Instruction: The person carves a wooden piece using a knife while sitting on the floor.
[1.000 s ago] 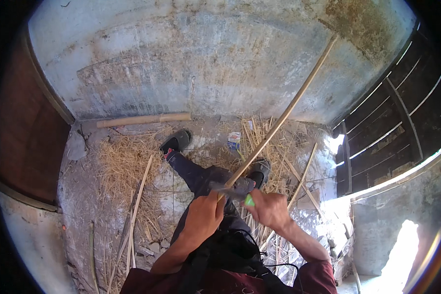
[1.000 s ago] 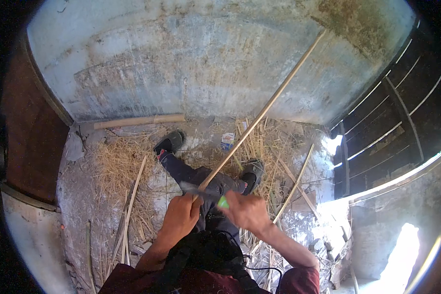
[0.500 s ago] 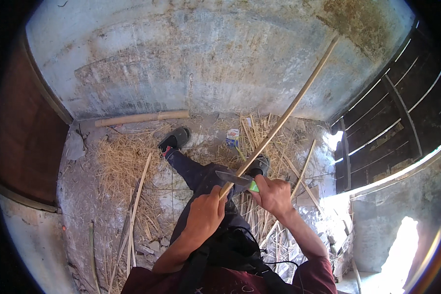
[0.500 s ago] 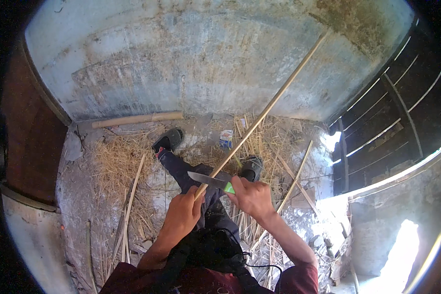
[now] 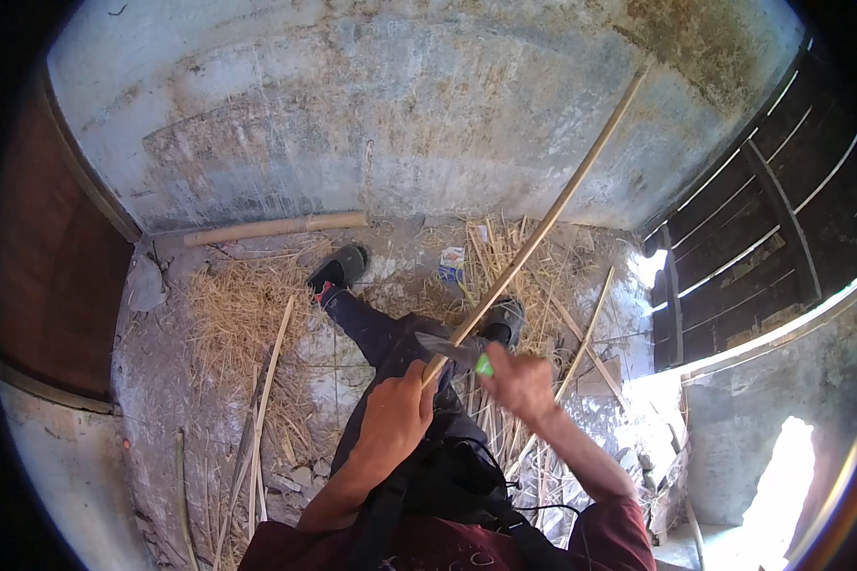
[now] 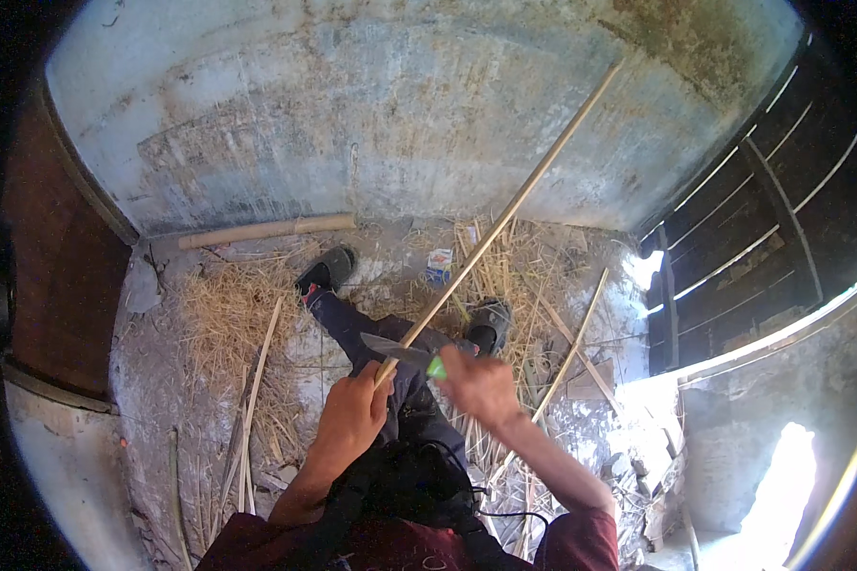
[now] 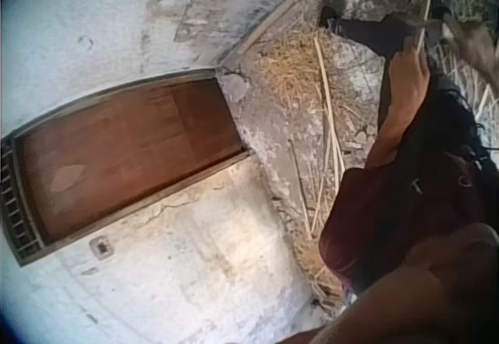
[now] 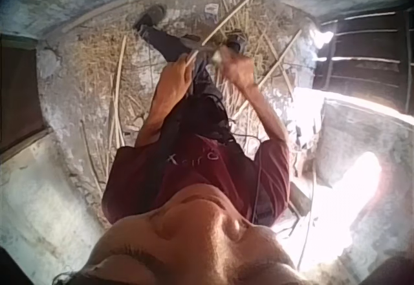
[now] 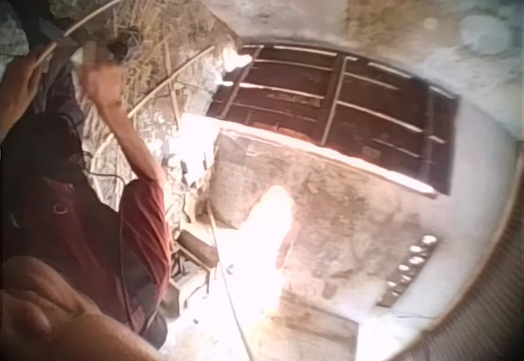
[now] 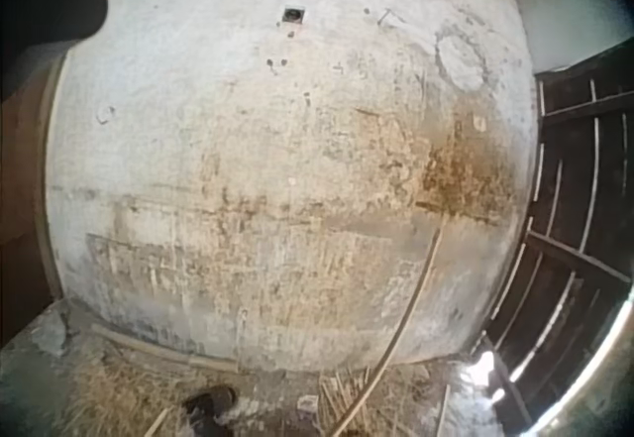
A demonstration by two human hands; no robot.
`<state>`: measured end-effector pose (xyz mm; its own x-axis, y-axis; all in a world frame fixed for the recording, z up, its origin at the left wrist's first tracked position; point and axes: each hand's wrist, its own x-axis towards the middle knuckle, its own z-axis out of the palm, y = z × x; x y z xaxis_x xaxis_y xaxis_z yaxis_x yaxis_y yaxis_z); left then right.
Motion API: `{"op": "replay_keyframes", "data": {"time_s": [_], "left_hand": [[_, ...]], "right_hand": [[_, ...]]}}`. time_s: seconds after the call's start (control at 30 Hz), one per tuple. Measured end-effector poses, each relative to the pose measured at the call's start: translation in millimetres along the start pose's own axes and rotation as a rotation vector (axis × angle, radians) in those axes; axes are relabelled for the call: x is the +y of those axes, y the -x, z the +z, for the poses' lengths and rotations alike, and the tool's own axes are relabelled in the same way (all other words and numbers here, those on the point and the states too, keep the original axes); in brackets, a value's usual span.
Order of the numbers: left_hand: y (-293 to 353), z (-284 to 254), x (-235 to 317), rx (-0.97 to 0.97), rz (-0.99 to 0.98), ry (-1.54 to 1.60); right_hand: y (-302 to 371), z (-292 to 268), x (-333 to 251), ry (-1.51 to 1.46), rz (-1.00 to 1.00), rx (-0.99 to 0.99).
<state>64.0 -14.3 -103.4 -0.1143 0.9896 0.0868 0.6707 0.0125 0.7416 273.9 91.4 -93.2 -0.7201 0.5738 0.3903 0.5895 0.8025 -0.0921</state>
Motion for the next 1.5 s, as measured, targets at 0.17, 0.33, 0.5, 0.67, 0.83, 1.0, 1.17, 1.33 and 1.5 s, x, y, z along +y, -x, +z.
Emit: {"op": "replay_keyframes", "data": {"time_s": [0.17,0.33,0.5,0.67,0.83,1.0,1.17,1.33,1.5], "left_hand": [[-3.8,-0.7,-0.2,0.025,-0.021,0.033],[-5.2,-0.9,5.6,0.014,-0.019,0.0],[-4.7,-7.4,5.2,0.042,-0.009,0.007],[-4.8,-15.2,4.9,0.053,-0.063,0.026],[-7.0,2.4,-14.0,0.044,-0.014,-0.028],[3.7,17.9,-19.5,-0.042,-0.006,-0.094],[9.6,9.3,-10.9,-0.17,-0.006,-0.218],[11.0,-5.7,-10.1,-0.332,0.091,-0.178],[3.5,-19.1,-2.5,-0.063,0.257,-0.182]], "right_hand": [[5.6,0.1,-12.8,0.027,0.09,-0.061],[-4.5,-7.3,-1.9,0.039,0.055,0.015],[-7.1,-12.3,-10.2,-0.025,0.066,-0.005],[-6.2,-30.5,-9.9,-0.289,0.097,0.086],[-20.1,-53.6,3.5,-0.029,0.104,0.245],[-35.2,-69.4,4.4,0.093,-0.001,0.107],[-35.7,-39.3,27.5,-0.003,-0.11,-0.016],[-33.3,-22.0,35.9,-0.171,0.189,-0.383],[-24.2,-3.8,40.5,-0.287,0.188,-0.274]]}}
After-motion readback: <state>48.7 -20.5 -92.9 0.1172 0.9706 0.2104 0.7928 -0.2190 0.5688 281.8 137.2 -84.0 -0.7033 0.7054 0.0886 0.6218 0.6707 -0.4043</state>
